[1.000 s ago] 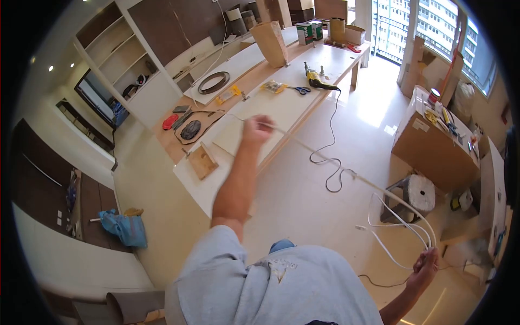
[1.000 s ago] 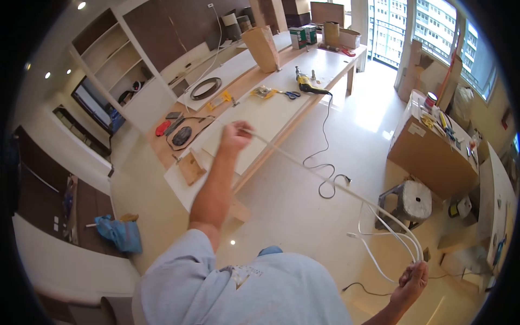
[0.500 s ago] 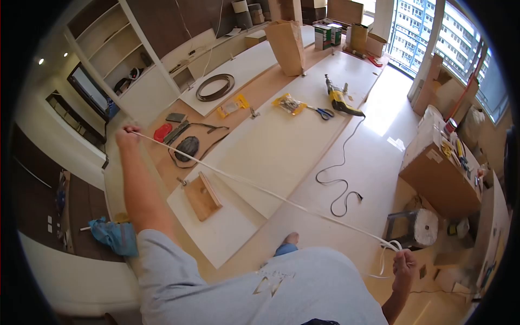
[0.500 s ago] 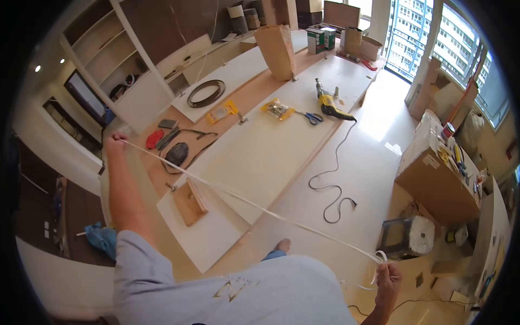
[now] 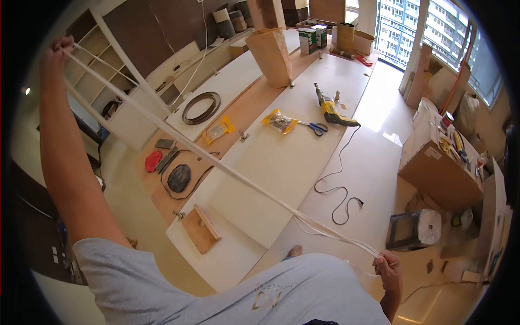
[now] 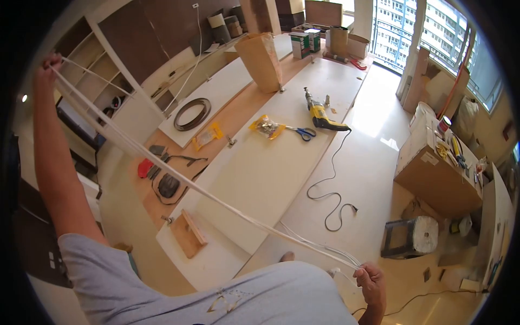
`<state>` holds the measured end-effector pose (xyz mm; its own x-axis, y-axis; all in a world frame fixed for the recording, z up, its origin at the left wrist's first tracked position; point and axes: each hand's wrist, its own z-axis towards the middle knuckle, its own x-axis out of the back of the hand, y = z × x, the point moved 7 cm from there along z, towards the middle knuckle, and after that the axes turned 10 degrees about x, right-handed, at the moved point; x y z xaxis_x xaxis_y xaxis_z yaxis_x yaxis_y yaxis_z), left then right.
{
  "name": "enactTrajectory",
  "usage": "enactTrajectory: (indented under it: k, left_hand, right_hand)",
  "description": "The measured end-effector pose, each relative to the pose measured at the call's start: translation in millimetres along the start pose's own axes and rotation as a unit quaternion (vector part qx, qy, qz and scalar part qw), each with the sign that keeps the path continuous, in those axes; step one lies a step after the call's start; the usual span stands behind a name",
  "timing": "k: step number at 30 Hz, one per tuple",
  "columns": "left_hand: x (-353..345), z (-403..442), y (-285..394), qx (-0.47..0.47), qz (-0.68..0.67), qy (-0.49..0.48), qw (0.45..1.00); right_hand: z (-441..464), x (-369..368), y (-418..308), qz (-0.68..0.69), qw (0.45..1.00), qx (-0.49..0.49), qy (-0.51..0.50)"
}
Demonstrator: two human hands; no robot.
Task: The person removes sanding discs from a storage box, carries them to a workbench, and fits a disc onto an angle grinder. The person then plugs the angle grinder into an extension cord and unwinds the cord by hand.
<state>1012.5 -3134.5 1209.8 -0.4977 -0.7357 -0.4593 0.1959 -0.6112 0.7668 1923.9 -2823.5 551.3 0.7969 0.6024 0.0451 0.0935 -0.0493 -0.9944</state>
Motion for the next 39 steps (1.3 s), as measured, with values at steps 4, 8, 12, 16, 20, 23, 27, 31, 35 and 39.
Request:
enactTrajectory:
  k: [4, 8, 12, 16, 20, 23, 27, 31, 35, 39]
  left_hand:
    - [-117, 4, 6, -0.006, 0.024, -0.052, 0.998]
    - [-157, -15, 1, 0.048, 0.058, -0.108, 0.991]
    - [-142, -93, -35, 0.010, 0.083, 0.085, 0.993]
    - [-79, -99, -42, 0.063, 0.047, 0.092, 0.993]
    - [14, -124, -42, 0.021, 0.081, 0.176, 0.981]
    - [95, -135, -43, 0.034, 0.027, 0.249, 0.968]
    - [150, -127, -24, 0.035, -0.037, 0.145, 0.988]
    - [119, -100, -7, 0.035, -0.002, 0.103, 0.994]
    - [40, -82, -11, 0.120, -0.011, 0.039, 0.992]
    - [-17, -31, -21, 0.074, -0.021, -0.003, 0.997]
  right_hand:
    - [-1, 31, 26, 0.044, 0.998, -0.015, 0.029]
    - [0, 54, 39, 0.006, 0.999, -0.031, 0.018]
    - [12, 52, 44, -0.023, 0.999, -0.038, 0.001]
    - [26, 39, 48, -0.042, 0.997, -0.046, -0.038]
    - [39, 16, 46, -0.062, 0.995, -0.054, -0.064]
    - [47, -7, 42, -0.071, 0.991, -0.054, -0.101]
    - [55, -39, 39, -0.090, 0.986, -0.066, -0.128]
    - [59, -56, 57, -0.098, 0.984, -0.085, -0.121]
    - [53, -54, 67, -0.061, 0.990, -0.098, -0.085]
    - [43, -30, 78, -0.002, 0.998, -0.052, -0.044]
